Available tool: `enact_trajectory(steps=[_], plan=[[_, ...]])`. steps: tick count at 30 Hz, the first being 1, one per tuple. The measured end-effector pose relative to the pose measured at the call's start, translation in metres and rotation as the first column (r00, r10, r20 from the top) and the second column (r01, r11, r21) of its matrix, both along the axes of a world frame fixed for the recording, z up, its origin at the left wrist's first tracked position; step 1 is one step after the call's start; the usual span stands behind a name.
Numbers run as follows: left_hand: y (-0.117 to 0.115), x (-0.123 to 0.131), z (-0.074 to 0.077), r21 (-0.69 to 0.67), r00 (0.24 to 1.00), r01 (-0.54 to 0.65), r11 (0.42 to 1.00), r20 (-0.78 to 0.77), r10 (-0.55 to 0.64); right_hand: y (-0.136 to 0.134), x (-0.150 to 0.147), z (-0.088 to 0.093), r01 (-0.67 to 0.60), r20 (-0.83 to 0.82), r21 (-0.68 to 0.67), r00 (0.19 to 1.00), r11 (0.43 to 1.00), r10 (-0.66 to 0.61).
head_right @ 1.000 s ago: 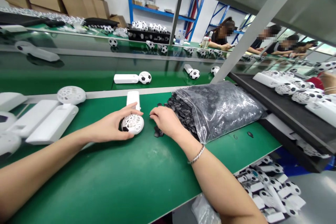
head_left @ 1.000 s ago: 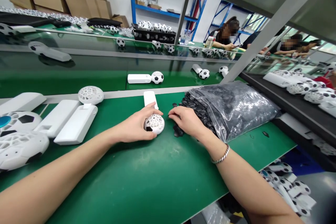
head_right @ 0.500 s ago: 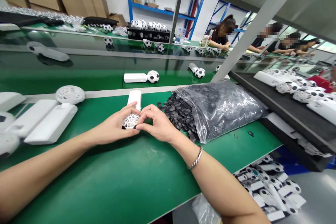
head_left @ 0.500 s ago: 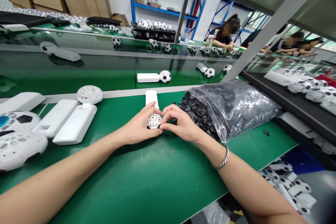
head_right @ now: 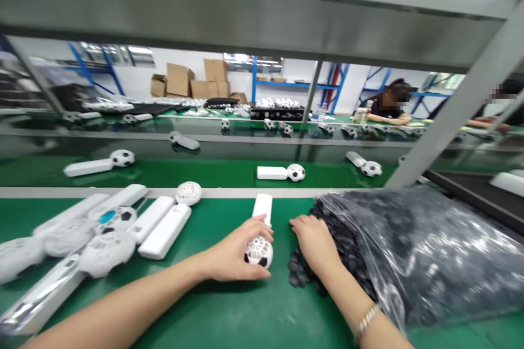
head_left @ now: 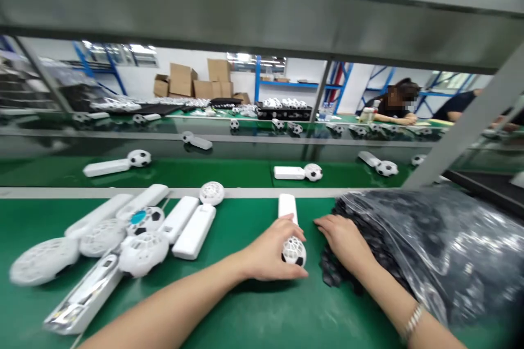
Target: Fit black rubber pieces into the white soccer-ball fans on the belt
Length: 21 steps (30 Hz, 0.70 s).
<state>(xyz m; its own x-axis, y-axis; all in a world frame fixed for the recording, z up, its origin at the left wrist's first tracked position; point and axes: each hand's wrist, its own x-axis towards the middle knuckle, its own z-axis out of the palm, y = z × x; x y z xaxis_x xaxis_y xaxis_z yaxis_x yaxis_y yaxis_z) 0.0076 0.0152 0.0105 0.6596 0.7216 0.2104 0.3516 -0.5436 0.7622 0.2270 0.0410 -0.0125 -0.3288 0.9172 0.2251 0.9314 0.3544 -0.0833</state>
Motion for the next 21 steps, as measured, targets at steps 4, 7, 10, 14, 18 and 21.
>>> enact_trajectory(steps=[4,7,10,14,18,21], plan=[[-0.002,-0.002,0.002,-0.068,0.987,-0.163,0.984,-0.024,0.161,-0.009,0.003,0.001,-0.028,0.101,0.027,0.995,0.999,0.025],[-0.003,-0.006,0.007,-0.144,0.972,-0.237,0.961,-0.049,0.232,-0.017,0.005,0.006,0.003,0.128,0.015,0.992,1.000,-0.005],[0.000,-0.013,0.012,-0.178,0.989,-0.145,0.973,-0.066,0.135,-0.021,0.007,0.010,-0.004,0.014,-0.043,1.000,0.999,0.004],[0.005,-0.017,0.014,-0.195,0.997,-0.032,0.980,-0.068,0.019,-0.023,0.008,0.012,-0.106,-0.215,-0.051,0.972,0.993,0.093],[0.005,-0.013,0.008,-0.128,0.994,-0.099,0.987,-0.052,0.093,-0.030,0.001,0.018,-0.212,-0.324,-0.004,0.925,0.977,0.200],[0.005,-0.012,0.007,-0.111,0.997,-0.067,0.992,-0.051,0.061,-0.036,-0.006,0.025,-0.248,-0.377,0.093,0.888,0.964,0.264]])
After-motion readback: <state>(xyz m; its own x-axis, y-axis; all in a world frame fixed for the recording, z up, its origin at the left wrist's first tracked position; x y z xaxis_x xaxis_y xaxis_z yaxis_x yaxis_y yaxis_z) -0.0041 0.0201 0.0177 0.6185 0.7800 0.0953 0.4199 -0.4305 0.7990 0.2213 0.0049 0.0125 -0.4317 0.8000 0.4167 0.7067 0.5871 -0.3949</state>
